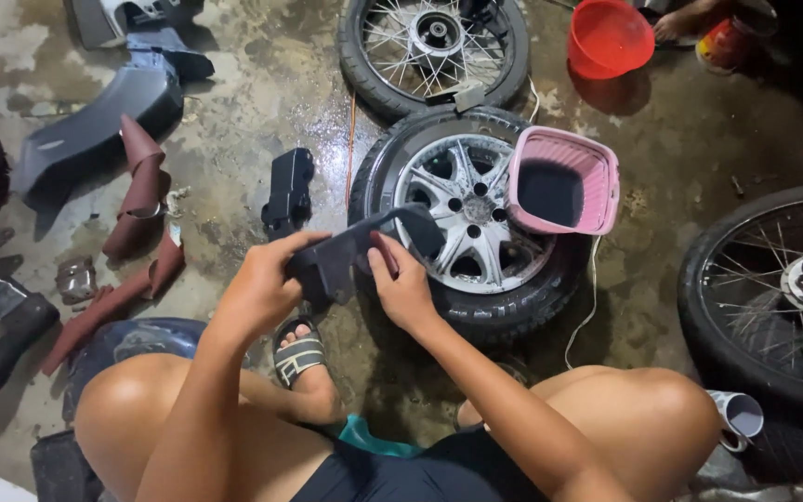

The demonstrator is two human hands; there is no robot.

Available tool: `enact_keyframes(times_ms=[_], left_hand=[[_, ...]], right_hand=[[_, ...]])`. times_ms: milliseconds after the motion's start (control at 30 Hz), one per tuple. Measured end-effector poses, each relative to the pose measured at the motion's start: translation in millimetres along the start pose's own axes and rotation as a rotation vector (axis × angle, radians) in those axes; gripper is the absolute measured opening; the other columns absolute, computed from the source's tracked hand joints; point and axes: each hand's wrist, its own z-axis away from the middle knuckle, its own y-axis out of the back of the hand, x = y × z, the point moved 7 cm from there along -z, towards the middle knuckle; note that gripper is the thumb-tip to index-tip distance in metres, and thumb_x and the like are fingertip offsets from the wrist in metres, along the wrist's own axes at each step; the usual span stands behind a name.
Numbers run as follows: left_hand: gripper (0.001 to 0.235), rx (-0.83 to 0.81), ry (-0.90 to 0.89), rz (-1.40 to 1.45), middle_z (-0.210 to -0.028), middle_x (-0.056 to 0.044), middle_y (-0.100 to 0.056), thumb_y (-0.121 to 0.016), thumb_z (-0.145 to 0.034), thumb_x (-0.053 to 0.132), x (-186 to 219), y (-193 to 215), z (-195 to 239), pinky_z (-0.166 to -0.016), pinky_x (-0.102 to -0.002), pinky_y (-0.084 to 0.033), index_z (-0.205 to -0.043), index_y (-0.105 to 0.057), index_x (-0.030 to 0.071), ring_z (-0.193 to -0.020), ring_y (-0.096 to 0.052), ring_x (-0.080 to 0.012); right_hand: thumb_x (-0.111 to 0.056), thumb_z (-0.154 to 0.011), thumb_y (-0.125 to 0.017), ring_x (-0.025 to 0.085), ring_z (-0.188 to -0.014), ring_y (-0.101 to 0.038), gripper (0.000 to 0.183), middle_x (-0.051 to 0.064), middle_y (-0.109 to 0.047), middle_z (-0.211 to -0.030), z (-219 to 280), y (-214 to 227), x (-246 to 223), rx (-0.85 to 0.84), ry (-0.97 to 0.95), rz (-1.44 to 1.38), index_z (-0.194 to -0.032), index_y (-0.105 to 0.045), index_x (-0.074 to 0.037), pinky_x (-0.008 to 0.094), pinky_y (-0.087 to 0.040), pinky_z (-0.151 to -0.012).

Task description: The person sits on the floor and sands a black plastic motorcycle part using a sanding block. They repeatedly rub the block over the surface of the part, which is resting on a tire, and occasionally dip the block into a pink container of liquid.

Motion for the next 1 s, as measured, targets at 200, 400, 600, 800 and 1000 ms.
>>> enact_keyframes(times_ms=[200, 400, 600, 800, 1000], left_hand=[[0.077, 0.071, 0.074, -0.002, -0.104, -0.023, -0.078, -0.048, -0.074, -0.019, -16, -11, 19, -0.094, -0.050, -0.059, -0.131, -0.075, 0.025, -0.107, -0.072, -0.0425], [0.063, 0.105, 0.038, -0.045, -0.107, -0.021, -0.077, -0.058, -0.077, -0.015, -42, -26, -1, -0.096, -0.050, -0.058, -0.125, -0.074, 0.021, -0.110, -0.070, -0.0427], [0.054, 0.100, 0.161, -0.035, -0.104, -0.012, -0.079, -0.066, -0.078, -0.009, -48, -25, 3, -0.093, -0.047, -0.059, -0.119, -0.076, 0.025, -0.107, -0.073, -0.0359], [0.053, 0.127, 0.233, -0.009, -0.108, -0.015, -0.078, -0.071, -0.074, -0.006, -47, -27, -6, -0.096, -0.051, -0.057, -0.118, -0.077, 0.022, -0.110, -0.071, -0.0421], [0.052, 0.188, 0.262, -0.133, -0.105, -0.014, -0.078, -0.072, -0.072, 0.003, -64, -33, -16, -0.095, -0.052, -0.058, -0.114, -0.080, 0.032, -0.107, -0.071, -0.0420]], right_hand=[[-0.037, -0.101, -0.059, 0.029, -0.122, -0.065, 0.043, 0.014, -0.071, -0.126, 16, -1, 14, -0.064, -0.027, 0.095, -0.136, -0.066, -0.013, 0.042, -0.053, -0.101], [-0.030, -0.102, -0.055, 0.037, -0.136, -0.051, 0.049, 0.025, -0.059, -0.140, 15, -2, 11, -0.245, 0.078, 0.312, -0.142, -0.057, -0.002, 0.047, -0.040, -0.116], [-0.023, -0.084, -0.073, 0.044, -0.151, -0.022, 0.088, 0.033, -0.027, -0.160, 43, 16, -64, -0.464, 0.114, 0.474, -0.155, -0.031, 0.007, 0.052, -0.018, -0.125], [-0.015, -0.074, -0.076, 0.046, -0.154, -0.013, 0.112, 0.032, -0.013, -0.165, 67, -28, -33, -0.579, 0.375, 0.553, -0.160, -0.007, 0.005, 0.059, -0.016, -0.121], [-0.011, -0.060, -0.080, 0.056, -0.147, -0.019, 0.120, 0.042, -0.015, -0.159, 20, -20, -41, -0.521, 0.331, 0.305, -0.155, -0.013, 0.014, 0.059, -0.021, -0.123]])
